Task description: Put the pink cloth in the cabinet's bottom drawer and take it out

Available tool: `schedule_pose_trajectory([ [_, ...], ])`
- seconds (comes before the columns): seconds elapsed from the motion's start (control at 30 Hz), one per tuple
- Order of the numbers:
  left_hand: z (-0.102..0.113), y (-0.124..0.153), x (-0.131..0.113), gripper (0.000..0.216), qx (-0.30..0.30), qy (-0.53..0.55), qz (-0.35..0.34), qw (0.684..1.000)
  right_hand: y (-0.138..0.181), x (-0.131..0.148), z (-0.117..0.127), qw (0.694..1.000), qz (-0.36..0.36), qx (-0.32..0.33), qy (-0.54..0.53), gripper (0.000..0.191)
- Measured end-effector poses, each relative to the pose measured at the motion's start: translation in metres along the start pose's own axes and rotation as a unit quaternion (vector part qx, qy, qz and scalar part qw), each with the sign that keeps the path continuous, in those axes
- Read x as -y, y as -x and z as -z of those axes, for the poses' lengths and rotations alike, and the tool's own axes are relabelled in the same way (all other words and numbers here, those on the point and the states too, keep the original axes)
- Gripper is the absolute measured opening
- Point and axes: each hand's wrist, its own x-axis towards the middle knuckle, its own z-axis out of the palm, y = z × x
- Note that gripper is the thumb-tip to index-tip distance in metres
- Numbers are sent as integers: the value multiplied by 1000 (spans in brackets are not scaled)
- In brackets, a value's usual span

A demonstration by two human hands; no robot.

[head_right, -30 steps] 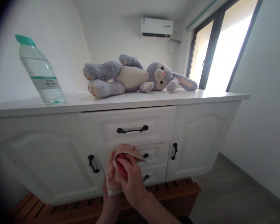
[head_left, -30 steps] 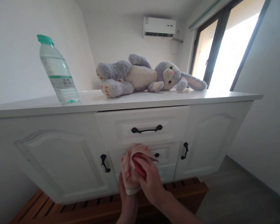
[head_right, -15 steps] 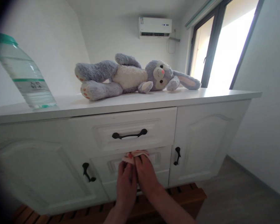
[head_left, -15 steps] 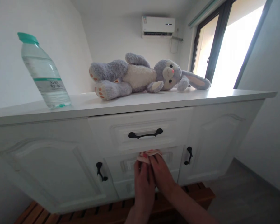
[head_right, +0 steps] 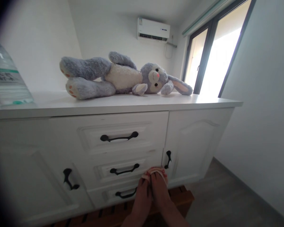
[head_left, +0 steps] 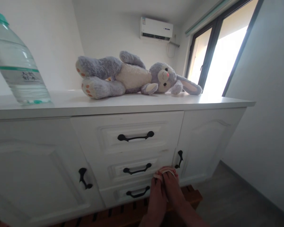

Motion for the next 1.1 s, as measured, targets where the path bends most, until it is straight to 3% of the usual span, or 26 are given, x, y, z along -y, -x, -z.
schedule_pose_trajectory([
  [0.1,34,16,37,47,-70,-23,8,997,-10,43,-34,1000,14,12,-10,34],
  [0.27,127,42,110,38,-242,-83,61,965,-36,158,-90,993,76,38,-83,29],
  [0.33,160,49,126,35,-280,-100,78,952,-43,197,-103,992,73,52,-84,26],
  [0.43,192,51,114,34,-287,-111,90,947,-49,229,-95,992,72,85,-61,22],
  [0.53,207,48,69,37,-321,-142,40,935,-55,236,-50,985,122,32,-114,31],
  [0.63,211,46,33,38,-384,-180,-56,904,-61,237,-1,963,130,-36,-235,36],
  [0.7,208,45,27,38,-378,-187,-72,904,-63,235,16,954,99,-26,-282,32],
  [0.9,178,23,30,51,-225,-179,-19,958,-61,199,21,954,83,5,-289,29],
  [1.1,113,-12,-34,46,-98,-168,-114,974,-50,101,56,969,2,-1,-247,47],
])
